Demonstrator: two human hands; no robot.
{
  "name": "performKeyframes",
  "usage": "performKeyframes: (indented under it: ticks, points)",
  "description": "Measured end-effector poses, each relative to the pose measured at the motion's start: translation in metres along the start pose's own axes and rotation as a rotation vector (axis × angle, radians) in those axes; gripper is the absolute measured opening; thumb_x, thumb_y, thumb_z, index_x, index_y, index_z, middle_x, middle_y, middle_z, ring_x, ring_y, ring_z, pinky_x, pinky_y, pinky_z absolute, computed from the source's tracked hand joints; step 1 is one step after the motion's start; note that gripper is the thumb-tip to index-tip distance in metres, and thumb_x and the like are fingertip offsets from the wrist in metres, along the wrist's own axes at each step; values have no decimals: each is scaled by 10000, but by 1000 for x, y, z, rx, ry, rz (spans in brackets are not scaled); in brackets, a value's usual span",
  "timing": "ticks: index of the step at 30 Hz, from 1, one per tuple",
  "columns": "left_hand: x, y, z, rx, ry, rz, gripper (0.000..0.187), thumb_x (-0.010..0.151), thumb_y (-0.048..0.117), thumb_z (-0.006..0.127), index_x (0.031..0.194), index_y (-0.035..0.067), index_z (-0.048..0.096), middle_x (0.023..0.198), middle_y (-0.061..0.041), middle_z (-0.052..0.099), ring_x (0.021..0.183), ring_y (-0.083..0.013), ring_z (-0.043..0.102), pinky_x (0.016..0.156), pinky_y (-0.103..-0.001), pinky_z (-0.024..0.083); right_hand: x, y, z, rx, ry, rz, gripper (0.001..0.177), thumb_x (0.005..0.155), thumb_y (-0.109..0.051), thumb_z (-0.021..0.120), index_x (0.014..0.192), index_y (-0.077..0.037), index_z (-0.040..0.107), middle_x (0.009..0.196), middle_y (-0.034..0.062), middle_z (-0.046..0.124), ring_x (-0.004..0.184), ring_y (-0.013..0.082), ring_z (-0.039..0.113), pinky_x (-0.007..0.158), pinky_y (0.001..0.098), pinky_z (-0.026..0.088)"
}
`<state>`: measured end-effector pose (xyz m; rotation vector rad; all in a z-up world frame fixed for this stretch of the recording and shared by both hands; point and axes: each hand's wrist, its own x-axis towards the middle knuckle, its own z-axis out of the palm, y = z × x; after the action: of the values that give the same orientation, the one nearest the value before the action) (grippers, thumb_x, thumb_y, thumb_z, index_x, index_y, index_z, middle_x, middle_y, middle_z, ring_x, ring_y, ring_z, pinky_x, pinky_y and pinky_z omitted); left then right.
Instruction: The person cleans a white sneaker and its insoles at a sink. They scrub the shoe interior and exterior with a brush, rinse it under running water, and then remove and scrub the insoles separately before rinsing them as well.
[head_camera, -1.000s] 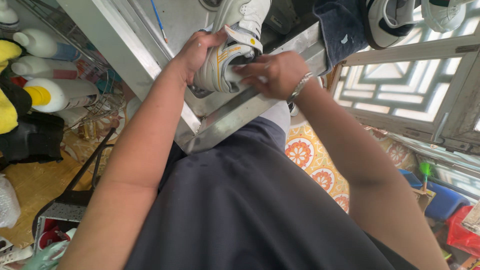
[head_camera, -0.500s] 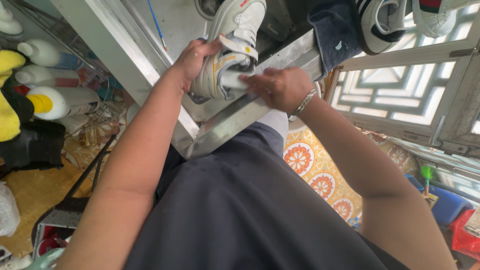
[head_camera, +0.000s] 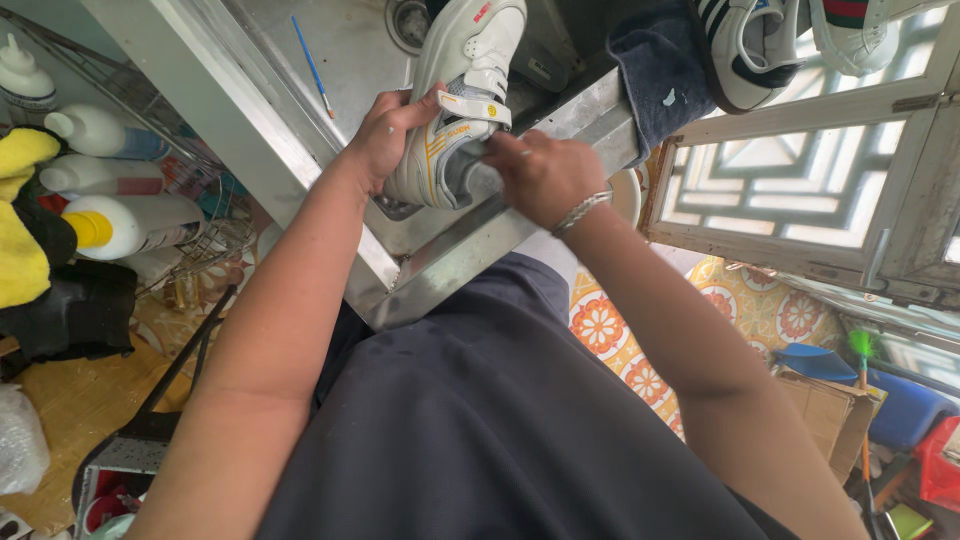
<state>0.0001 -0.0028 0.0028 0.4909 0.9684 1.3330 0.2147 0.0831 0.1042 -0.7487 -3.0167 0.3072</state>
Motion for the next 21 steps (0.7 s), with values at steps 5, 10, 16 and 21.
performKeyframes:
  ticks: [5, 10, 16, 21]
  points:
    - [-4, -1, 0, -31, 11, 40, 501, 1005, 407, 647, 1210, -48, 680, 1091, -116, 751, 946, -166, 737, 837, -311, 588, -29, -14, 1, 193, 50, -145, 266, 960, -305, 709, 1216, -239, 739, 786, 47, 698, 594, 263, 670, 506, 406, 516]
    - [-1, -1, -2, 27, -4, 29, 498, 1007, 408, 628, 1205, -46, 688, 1080, -113, 755, 939, -165, 739, 823, -305, 593, -6, 3, 14, -93, 41, -89, 224, 994, -327, 715, 1208, -263, 736, 754, 27, 667, 575, 243, 658, 474, 408, 492]
    - [0, -5, -3, -31, 20, 10, 484, 999, 388, 639, 1219, -41, 680, 1094, -112, 756, 944, -165, 743, 828, -304, 597, -21, 21, 8, -34, 7, -195, 338, 970, -296, 691, 1305, -322, 731, 754, 16, 640, 573, 240, 651, 467, 403, 492]
    - [4, 3, 0, 93, 31, -58, 508, 978, 414, 630, 1208, -34, 695, 1050, -106, 766, 888, -165, 742, 782, -302, 593, 8, 39, 4, -108, -32, -291, 231, 986, -419, 727, 1212, -375, 742, 763, 7, 653, 580, 253, 650, 493, 416, 494]
